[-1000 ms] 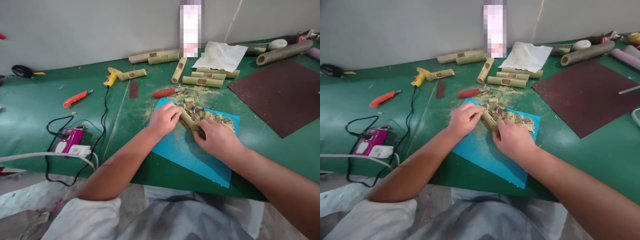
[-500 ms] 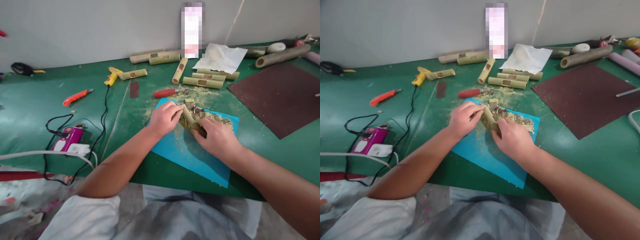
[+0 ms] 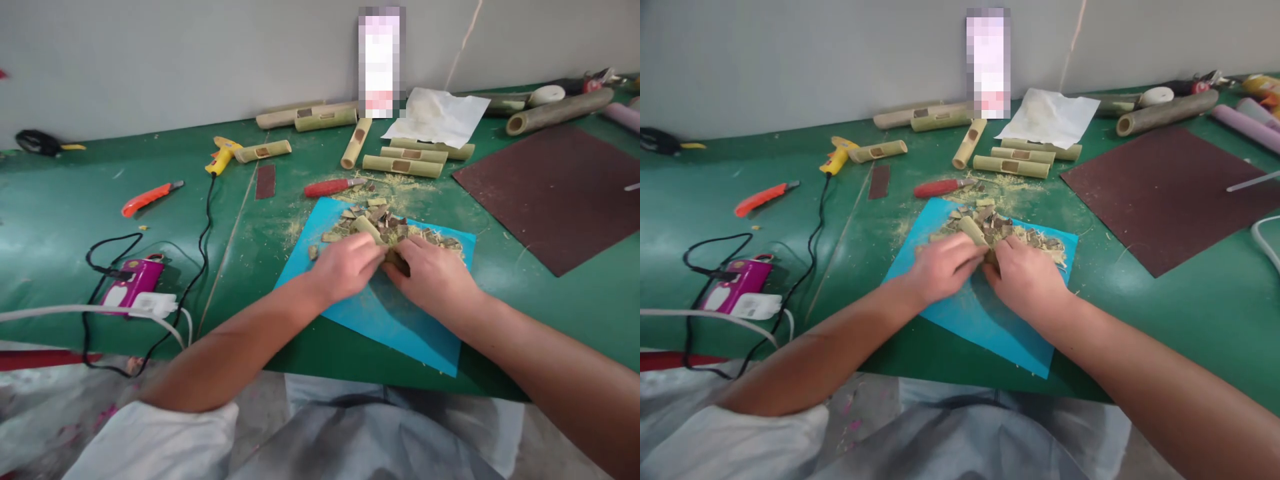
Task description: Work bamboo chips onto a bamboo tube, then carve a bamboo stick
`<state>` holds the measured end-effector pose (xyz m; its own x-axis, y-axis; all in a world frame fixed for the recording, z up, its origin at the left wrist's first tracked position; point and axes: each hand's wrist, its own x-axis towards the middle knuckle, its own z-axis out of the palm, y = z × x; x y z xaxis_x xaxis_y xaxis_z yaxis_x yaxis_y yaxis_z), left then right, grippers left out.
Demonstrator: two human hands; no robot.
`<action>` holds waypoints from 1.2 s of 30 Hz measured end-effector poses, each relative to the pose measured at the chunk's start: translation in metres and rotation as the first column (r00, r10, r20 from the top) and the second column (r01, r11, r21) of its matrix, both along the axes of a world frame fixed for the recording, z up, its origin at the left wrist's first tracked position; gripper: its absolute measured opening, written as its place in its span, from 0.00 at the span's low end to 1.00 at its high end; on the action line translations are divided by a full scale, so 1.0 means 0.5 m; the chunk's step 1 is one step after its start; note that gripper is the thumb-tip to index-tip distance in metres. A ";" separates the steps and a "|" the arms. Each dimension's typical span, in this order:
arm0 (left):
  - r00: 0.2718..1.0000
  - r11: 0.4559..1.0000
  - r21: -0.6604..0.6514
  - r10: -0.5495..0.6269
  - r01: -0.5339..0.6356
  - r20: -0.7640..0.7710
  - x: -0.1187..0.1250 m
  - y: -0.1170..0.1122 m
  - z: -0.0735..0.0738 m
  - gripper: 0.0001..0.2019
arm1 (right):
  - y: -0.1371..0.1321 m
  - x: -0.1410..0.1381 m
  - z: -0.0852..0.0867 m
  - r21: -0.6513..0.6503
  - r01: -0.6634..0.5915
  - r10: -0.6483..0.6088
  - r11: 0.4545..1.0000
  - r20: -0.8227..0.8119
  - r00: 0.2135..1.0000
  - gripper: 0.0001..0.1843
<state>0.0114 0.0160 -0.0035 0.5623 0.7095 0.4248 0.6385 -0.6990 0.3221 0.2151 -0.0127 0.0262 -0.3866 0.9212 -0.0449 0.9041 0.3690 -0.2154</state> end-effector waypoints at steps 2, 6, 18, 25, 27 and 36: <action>1.000 1.000 -0.001 0.001 -0.001 0.008 -0.001 -0.002 0.001 0.15 | 0.001 0.000 0.001 -0.011 0.002 -0.002 1.000 0.000 1.000 0.13; 0.997 0.997 0.017 0.079 -0.079 -0.003 -0.001 -0.006 0.003 0.15 | 0.001 -0.001 0.003 -0.028 0.000 0.000 1.000 0.007 1.000 0.12; 1.000 1.000 0.006 0.017 -0.018 0.004 -0.002 -0.004 0.007 0.15 | 0.002 0.001 0.002 -0.035 0.003 -0.003 0.999 0.000 1.000 0.11; 1.000 0.999 -0.047 -0.018 0.017 -0.024 -0.005 -0.001 0.012 0.14 | 0.002 -0.001 0.000 -0.038 0.005 -0.005 0.999 -0.002 1.000 0.10; 0.998 0.998 -0.003 0.058 -0.058 0.008 -0.002 -0.007 0.013 0.14 | 0.003 -0.001 0.000 -0.036 0.013 -0.014 0.999 -0.008 1.000 0.10; 0.996 0.996 0.013 0.091 -0.091 0.002 -0.004 -0.010 0.007 0.15 | 0.003 0.001 0.005 -0.071 0.020 -0.019 0.997 0.007 1.000 0.11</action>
